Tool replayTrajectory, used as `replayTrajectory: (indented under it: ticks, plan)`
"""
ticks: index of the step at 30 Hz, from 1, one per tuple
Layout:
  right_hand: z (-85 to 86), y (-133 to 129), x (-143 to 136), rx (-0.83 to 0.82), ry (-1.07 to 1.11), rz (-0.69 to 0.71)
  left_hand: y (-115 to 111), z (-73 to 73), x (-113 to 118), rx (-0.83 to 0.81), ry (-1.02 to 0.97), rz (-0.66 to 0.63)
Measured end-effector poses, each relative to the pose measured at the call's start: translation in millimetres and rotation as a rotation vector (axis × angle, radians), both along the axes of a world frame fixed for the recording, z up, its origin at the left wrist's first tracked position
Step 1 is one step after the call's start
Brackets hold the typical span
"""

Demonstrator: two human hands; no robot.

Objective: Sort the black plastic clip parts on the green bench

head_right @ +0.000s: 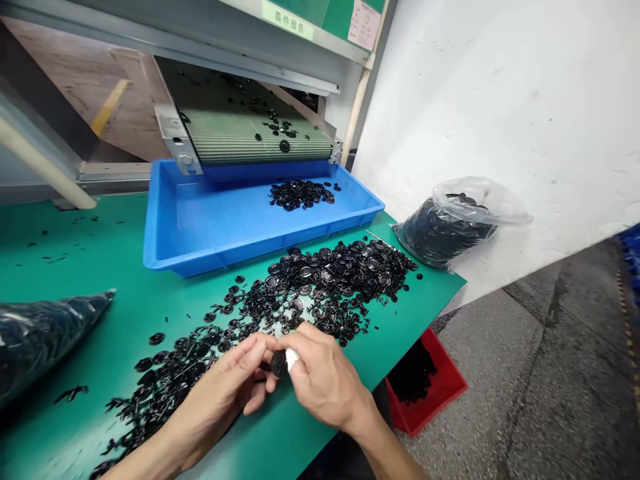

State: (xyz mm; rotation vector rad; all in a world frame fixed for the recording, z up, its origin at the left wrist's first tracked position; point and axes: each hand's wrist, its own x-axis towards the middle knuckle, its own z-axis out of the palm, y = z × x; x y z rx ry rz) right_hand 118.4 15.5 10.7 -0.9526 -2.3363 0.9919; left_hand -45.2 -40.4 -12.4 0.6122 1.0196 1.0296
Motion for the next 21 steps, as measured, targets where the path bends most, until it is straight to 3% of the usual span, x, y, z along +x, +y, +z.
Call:
replayTrajectory:
  ticks: [4, 9, 14, 21]
  plan:
    - [-1.6, -7.8, 0.7, -0.046, 0.067, -0.088, -0.2, 2.7, 1.4, -0.037, 0.076, -0.016]
    - [-5.1, -10.7, 1.9, -0.307, 0.188, -0.085, 1.6, 2.5, 2.8, -0.040, 0.078, 0.053]
    - [-11.3, -7.9, -0.7, -0.340, 0.175, -0.196, -0.2, 3.9, 3.8, -0.004, 0.197, 0.028]
    - [-16.4, -12.0, -12.3, -0.495, 0.238, -0.234, -5.4, 2.1, 6.8, 0.059, 0.355, 0.022]
